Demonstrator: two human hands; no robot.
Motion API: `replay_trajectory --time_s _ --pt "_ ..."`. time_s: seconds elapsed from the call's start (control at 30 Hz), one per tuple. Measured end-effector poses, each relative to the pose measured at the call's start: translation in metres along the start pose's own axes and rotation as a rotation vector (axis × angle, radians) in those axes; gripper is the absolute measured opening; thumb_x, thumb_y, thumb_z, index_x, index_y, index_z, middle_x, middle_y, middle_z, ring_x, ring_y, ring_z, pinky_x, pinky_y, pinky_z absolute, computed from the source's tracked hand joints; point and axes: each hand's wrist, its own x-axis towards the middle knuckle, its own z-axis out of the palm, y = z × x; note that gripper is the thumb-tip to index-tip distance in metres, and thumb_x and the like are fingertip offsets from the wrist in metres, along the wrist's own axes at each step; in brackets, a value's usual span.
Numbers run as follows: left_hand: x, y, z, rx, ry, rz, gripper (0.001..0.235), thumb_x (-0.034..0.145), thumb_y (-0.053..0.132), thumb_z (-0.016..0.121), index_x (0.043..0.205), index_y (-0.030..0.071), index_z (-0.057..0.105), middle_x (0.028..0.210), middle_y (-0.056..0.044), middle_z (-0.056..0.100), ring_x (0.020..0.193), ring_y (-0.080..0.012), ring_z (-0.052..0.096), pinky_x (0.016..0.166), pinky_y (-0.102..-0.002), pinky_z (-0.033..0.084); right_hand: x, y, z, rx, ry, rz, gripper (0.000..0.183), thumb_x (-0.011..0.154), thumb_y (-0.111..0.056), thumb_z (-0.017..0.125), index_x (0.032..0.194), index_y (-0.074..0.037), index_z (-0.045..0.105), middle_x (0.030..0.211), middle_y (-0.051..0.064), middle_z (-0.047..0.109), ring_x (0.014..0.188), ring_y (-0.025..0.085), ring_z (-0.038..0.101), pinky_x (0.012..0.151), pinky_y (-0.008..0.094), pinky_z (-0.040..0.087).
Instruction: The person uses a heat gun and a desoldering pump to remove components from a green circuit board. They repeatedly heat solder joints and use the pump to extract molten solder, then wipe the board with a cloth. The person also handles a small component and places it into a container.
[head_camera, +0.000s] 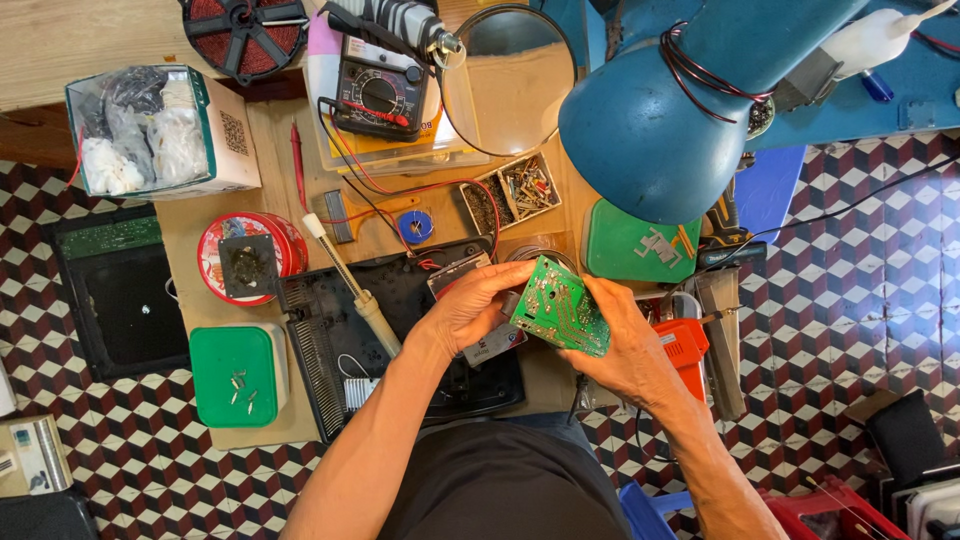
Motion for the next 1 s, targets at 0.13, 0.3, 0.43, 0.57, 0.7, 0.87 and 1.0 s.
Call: replay_trajectory --time_s 0.13,0.3,0.43,0.57,0.7,0.87,1.0 --pt "0.000 0.001 -0.001 -0.021 -0.008 -0.025 0.034 0.099 0.025 0.067 0.124 0.003 0.070 0.113 -0.003 0.071 0.100 -0.0126 0.064 0.088 -0.029 0.053 0.000 0.000 0.000 0.014 0.003 -0.007 0.097 0.066 -0.021 0.087 0.149 -0.003 0.039 0.143 0.021 0.047 0.134 0.036 0.051 0.108 0.043 0.045" --pt "0.002 0.005 0.002 -0.020 -0.032 -0.043 0.033 0.099 0.023 0.067 0.123 0.001 0.069 0.112 -0.004 0.072 0.099 -0.0137 0.065 0.088 -0.030 0.054 -0.001 0.001 -0.002 0.042 -0.008 -0.044 0.098 0.067 -0.021 0.087 0.150 -0.003 0.038 0.145 0.021 0.045 0.136 0.036 0.049 0.110 0.043 0.044" --pt "-0.002 0.012 0.007 0.069 -0.062 -0.005 0.033 0.100 0.022 0.066 0.124 0.000 0.068 0.113 -0.005 0.072 0.101 -0.0117 0.067 0.093 -0.028 0.055 -0.002 0.001 -0.005 0.001 0.036 -0.097 0.095 0.067 -0.017 0.087 0.147 -0.001 0.040 0.145 0.022 0.045 0.137 0.040 0.046 0.112 0.045 0.041" --pt "-0.017 0.019 0.013 0.213 -0.085 0.059 0.036 0.100 0.023 0.066 0.128 0.000 0.070 0.112 -0.005 0.073 0.099 -0.0115 0.068 0.092 -0.028 0.054 -0.005 -0.001 -0.001 -0.239 0.205 -0.226 0.092 0.065 -0.014 0.089 0.143 0.000 0.043 0.139 0.021 0.048 0.136 0.040 0.047 0.118 0.053 0.037" --pt "-0.027 0.025 0.023 0.392 -0.086 0.127 0.036 0.100 0.024 0.067 0.127 0.000 0.072 0.112 -0.005 0.075 0.102 -0.0101 0.068 0.095 -0.025 0.053 -0.011 0.000 0.008 -0.367 0.334 -0.285 0.092 0.065 -0.008 0.090 0.142 0.000 0.041 0.137 0.020 0.049 0.136 0.039 0.048 0.121 0.057 0.035" --pt "-0.037 0.034 0.035 0.521 -0.071 0.141 0.034 0.097 0.023 0.068 0.124 0.003 0.073 0.112 -0.006 0.077 0.103 -0.0096 0.070 0.094 -0.024 0.055 -0.013 0.005 0.014 -0.389 0.393 -0.303 0.091 0.068 -0.005 0.091 0.143 -0.001 0.040 0.140 0.020 0.049 0.139 0.038 0.047 0.123 0.058 0.035" --pt "-0.039 0.036 0.038 0.478 -0.057 0.101 0.034 0.097 0.023 0.067 0.125 0.004 0.073 0.111 -0.005 0.076 0.100 -0.0098 0.069 0.086 -0.025 0.057 -0.011 0.003 0.012 -0.387 0.402 -0.307 0.089 0.071 -0.006 0.090 0.143 -0.002 0.039 0.141 0.020 0.048 0.140 0.037 0.047 0.124 0.058 0.034"
